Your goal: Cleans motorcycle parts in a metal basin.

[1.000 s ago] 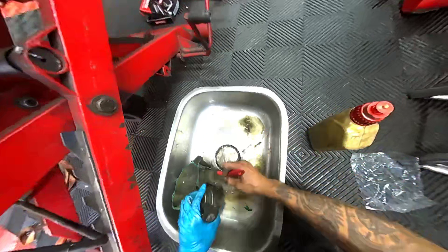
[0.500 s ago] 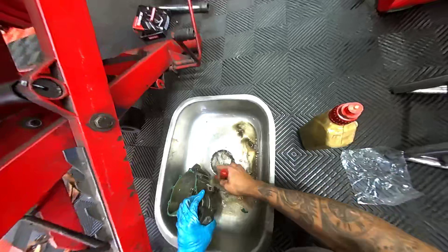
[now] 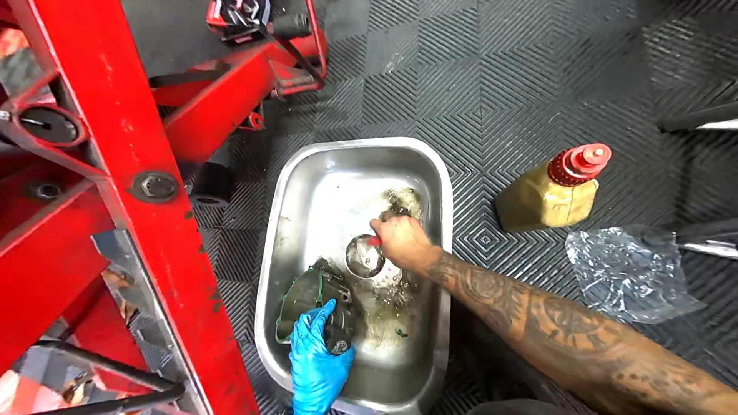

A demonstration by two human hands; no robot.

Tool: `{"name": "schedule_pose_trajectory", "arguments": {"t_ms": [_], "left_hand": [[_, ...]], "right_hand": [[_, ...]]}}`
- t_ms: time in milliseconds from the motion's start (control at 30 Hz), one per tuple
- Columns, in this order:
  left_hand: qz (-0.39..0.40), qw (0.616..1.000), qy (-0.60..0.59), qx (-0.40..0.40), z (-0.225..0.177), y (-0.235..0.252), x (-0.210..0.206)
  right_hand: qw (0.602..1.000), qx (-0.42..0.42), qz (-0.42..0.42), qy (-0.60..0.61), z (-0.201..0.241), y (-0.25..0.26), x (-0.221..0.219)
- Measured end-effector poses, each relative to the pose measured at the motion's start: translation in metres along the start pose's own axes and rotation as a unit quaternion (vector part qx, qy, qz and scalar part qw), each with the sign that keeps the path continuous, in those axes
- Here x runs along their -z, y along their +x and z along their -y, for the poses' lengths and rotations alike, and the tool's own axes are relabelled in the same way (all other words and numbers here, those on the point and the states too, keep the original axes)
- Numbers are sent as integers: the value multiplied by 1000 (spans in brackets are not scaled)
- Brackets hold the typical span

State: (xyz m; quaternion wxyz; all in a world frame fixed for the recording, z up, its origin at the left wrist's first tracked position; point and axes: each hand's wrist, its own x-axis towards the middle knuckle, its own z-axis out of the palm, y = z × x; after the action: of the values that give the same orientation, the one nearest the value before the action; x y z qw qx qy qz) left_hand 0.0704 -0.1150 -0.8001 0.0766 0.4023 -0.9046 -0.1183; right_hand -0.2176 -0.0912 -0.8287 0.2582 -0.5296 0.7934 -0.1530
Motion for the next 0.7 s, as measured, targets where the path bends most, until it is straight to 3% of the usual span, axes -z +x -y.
{"name": "schedule_pose_trajectory", "arguments": {"t_ms": [100, 200, 267, 400, 500, 633, 700], "left_hand": [[-2, 1000, -12, 10, 0, 1, 0], [-2, 999, -24, 24, -4, 10, 4], [27, 999, -24, 38, -6, 15, 12], [65, 996, -20, 61, -9, 26, 18], [63, 996, -25, 55, -10, 26, 14], [68, 996, -22, 44, -9, 28, 17], [59, 997, -13, 41, -7, 23, 13]], "right_hand": [[998, 2, 48, 40, 8, -12, -1], [955, 37, -11, 295, 32, -27, -5], [921, 64, -2, 385, 46, -39, -26], [958, 27, 91, 270, 39, -44, -26], [926, 21, 14, 377, 49, -48, -12], [945, -5, 90, 314, 43, -42, -17], [940, 20, 43, 337, 46, -32, -22]]}}
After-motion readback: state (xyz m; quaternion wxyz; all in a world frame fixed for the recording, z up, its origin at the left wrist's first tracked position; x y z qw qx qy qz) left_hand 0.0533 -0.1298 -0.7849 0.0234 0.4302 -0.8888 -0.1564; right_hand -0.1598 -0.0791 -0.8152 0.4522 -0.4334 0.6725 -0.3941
